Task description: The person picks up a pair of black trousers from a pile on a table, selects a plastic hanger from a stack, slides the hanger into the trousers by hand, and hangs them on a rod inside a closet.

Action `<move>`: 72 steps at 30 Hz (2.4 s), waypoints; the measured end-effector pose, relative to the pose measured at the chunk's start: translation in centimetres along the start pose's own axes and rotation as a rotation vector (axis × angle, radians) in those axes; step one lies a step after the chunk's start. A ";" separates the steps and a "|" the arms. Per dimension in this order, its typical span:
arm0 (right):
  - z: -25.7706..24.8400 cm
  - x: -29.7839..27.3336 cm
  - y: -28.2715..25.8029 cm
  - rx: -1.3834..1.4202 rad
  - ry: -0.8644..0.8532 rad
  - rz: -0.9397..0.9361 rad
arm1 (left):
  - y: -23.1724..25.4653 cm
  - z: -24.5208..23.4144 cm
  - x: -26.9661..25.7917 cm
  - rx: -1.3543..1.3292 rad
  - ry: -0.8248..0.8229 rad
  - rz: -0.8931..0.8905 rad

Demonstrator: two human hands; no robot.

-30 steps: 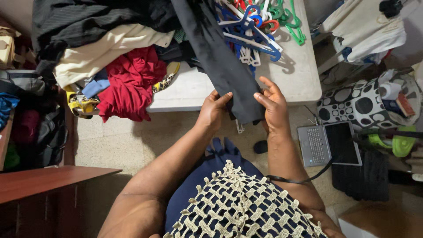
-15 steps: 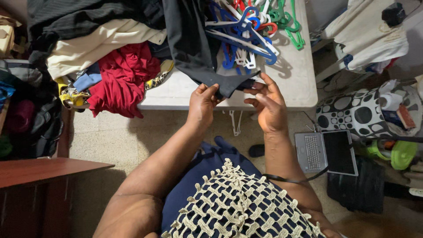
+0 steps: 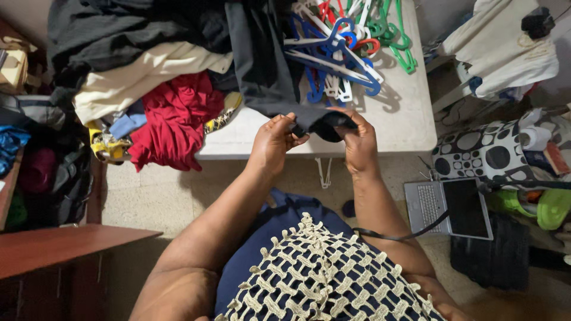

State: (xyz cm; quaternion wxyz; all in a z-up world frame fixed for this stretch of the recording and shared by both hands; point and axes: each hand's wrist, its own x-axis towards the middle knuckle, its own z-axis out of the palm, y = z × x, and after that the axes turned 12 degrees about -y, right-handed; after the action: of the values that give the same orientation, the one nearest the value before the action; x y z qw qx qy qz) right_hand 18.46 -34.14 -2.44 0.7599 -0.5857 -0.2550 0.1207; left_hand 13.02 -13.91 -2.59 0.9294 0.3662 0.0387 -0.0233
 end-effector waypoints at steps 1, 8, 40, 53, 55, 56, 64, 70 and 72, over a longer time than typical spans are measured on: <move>0.1 0.5 0.3 0.076 0.052 0.004 | 0.5 -0.2 0.2 0.006 -0.029 -0.006; 2.1 3.6 1.3 0.346 0.173 0.015 | 3.4 -1.9 1.7 0.198 -0.130 0.005; 9.3 8.5 1.8 0.411 0.297 -0.074 | 13.6 -3.1 0.0 1.581 -0.461 0.598; 9.3 8.5 2.3 0.144 0.332 -0.044 | 15.0 -1.5 -0.3 1.537 -0.470 0.678; 9.1 8.3 2.4 0.158 0.326 -0.068 | 14.8 -2.2 0.0 1.532 -0.431 0.682; 9.0 8.4 2.5 0.165 0.338 -0.079 | 14.7 -2.6 0.0 1.537 -0.413 0.674; 7.4 8.2 1.7 -0.012 0.354 -0.043 | 14.9 -3.7 0.0 1.471 -0.254 0.617; 9.2 8.4 -1.9 -0.139 0.272 -0.125 | 15.8 -4.0 -0.5 1.409 -0.198 0.612; 10.8 8.3 -3.6 -0.163 0.223 -0.176 | 16.0 -4.1 -0.7 1.404 -0.197 0.598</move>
State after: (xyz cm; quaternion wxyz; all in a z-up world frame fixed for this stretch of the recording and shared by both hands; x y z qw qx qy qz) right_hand 19.26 -22.20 5.00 0.7411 -0.6305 -0.2283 -0.0330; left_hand 13.25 0.58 5.38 0.4450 0.8614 -0.1689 0.1774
